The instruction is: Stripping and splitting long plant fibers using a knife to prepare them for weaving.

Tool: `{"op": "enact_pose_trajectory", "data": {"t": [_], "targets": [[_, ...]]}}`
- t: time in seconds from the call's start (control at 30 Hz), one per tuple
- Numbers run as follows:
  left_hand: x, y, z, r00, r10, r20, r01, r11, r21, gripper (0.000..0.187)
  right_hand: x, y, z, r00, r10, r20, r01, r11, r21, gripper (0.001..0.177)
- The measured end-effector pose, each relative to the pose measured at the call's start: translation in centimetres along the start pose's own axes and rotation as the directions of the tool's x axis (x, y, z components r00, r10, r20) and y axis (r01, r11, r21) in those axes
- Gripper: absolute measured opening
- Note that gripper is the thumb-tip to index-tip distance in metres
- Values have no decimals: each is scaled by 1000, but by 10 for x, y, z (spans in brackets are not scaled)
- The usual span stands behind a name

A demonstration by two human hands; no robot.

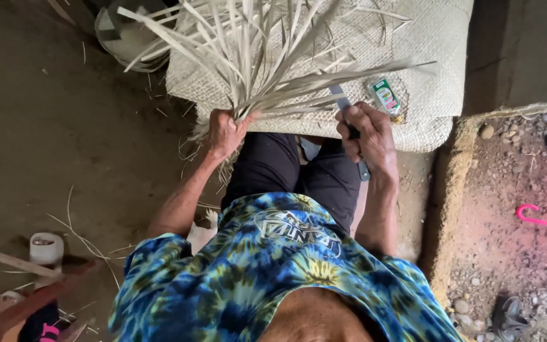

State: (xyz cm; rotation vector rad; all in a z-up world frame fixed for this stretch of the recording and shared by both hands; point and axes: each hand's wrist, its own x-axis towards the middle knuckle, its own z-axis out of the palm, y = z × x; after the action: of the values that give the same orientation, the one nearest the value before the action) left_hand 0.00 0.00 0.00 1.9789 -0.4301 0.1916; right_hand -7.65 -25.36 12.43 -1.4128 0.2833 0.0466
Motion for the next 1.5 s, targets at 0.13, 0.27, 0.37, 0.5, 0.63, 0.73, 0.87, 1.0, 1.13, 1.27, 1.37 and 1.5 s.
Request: {"op": "enact_pose_trajectory", "data": {"t": [0.13,0.27,0.37,0.5,0.63,0.73,0.87,1.0,1.13,1.27,1.37,1.5], "targets": [[6,-4,-20,981,-193,-21,192,981,-37,43,-6,-9,-58,989,-8,-151,-1,998,-62,22],[9,-33,-55,973,-167,-158,182,980,85,18,-28,-31,-121,689,-481,-542,501,856,-124,19],[18,-46,-34,944,-311,-109,276,927,-254,20,-16,-39,-57,717,-351,-603,243,936,-255,21],[21,-7,-23,867,-480,-136,419,849,-324,32,50,45,-37,874,-101,-476,10,982,-189,27],[11,-65,1,867,-492,-85,427,818,-385,47,61,73,-12,985,-97,-141,78,988,-137,28],[8,-56,5,858,-513,-25,439,758,-482,56,57,70,4,992,-103,-76,93,989,-118,26],[4,-50,24,761,-649,1,496,581,-645,79,53,70,15,974,-182,-135,183,983,0,16],[-5,-85,43,820,-570,59,496,655,-570,76,53,83,27,936,-352,-20,352,930,106,15],[1,-46,43,939,-341,-37,303,877,-373,68,50,74,67,918,-390,72,394,918,-52,19],[-18,-103,97,872,463,-159,-266,720,641,38,60,67,93,934,-356,32,348,887,-303,47],[1,-21,60,853,511,-108,-409,782,471,16,65,63,99,938,-344,-41,317,900,-299,44],[0,30,46,992,25,-124,-30,999,-38,44,64,54,95,972,-206,-116,197,977,-79,22]]}}
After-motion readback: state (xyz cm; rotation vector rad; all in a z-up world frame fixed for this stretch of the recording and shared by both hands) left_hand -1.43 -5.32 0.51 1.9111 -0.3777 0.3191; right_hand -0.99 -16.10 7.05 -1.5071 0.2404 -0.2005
